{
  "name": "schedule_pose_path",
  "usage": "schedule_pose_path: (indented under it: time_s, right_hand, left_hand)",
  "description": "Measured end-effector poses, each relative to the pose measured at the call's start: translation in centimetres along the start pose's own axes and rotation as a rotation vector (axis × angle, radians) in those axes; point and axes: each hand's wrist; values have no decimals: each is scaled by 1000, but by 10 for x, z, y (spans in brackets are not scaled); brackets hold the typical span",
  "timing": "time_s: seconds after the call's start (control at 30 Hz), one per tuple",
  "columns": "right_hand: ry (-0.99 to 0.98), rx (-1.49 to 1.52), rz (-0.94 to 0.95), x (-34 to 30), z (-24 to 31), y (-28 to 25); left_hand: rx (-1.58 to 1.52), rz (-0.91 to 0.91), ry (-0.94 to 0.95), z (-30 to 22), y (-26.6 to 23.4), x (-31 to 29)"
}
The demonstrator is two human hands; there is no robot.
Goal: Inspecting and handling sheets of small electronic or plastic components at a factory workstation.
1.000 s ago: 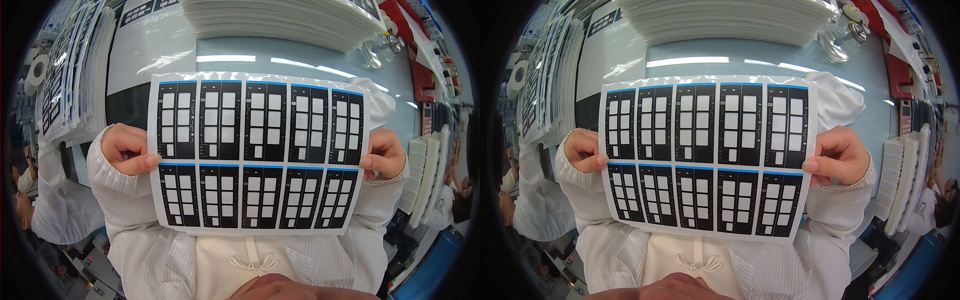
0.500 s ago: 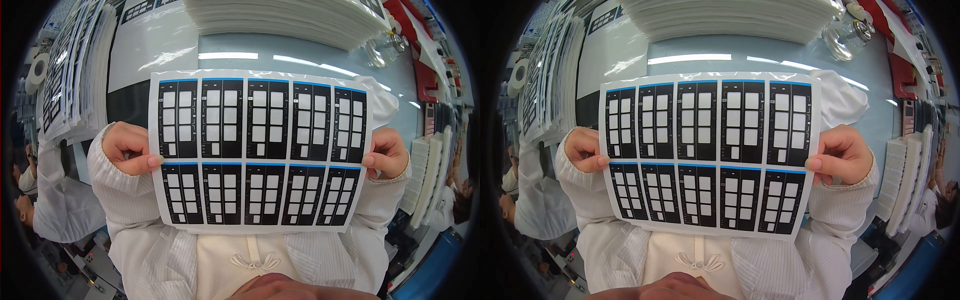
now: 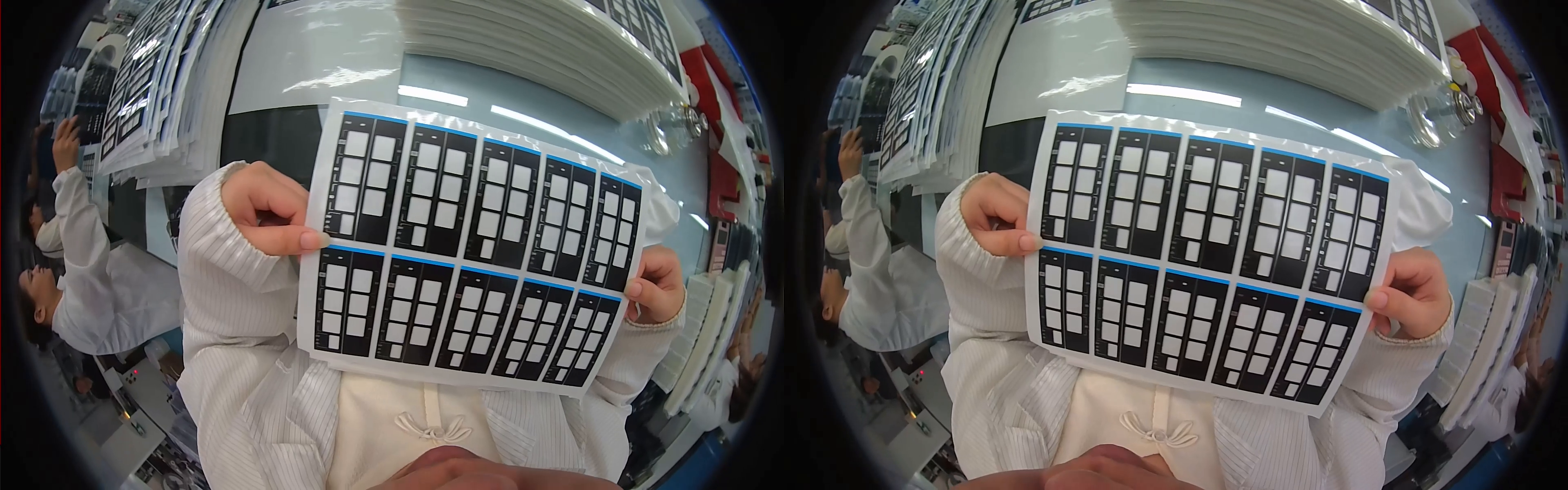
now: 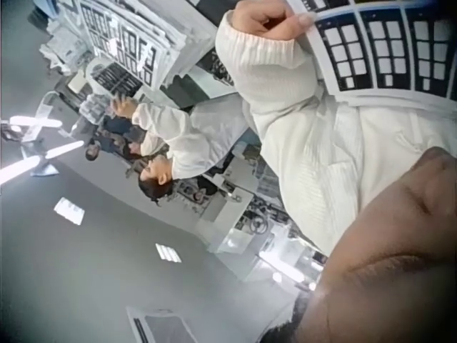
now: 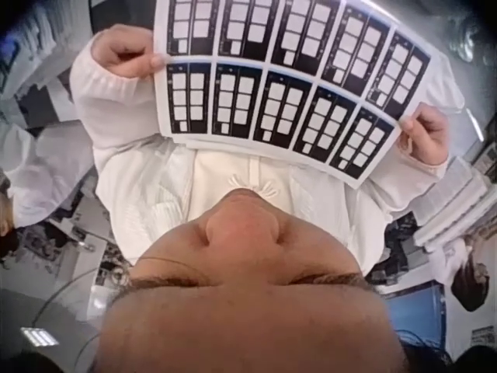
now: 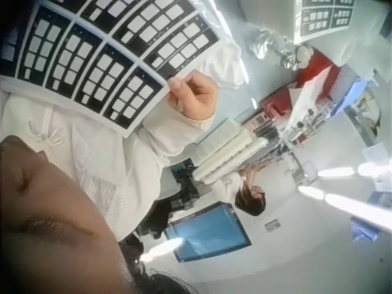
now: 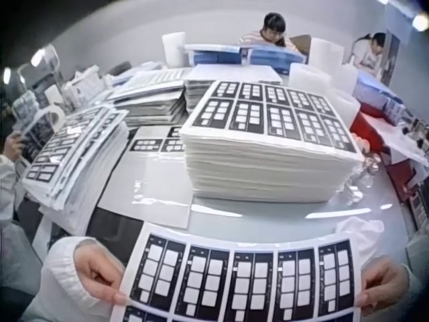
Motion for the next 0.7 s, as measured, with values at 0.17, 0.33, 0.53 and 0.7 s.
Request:
schedule_pose_path:
  time_s: [0.17,0.33,0.53,0.7]
  right_hand:
    - [13,31,31,0,1,-5]
    - [24,23,-1,0,-1,-6]
    - [27,48,-9,2,1,-3]
    - [40,43,-14,2,1,-4]
  left_hand:
    - [-27,0,6,0,1,-1]
    - [-53,21,21,2,-1,-1]
    - [-64,21,40,3,-2,-1]
    - [-60,42,45,6,-4,-1]
Point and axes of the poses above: each hand's wrist, its own x-axis towards the middle knuckle, its own y-axis out of the palm, z = x × y, and after that the axes turned 1 degree about -x, right-handed
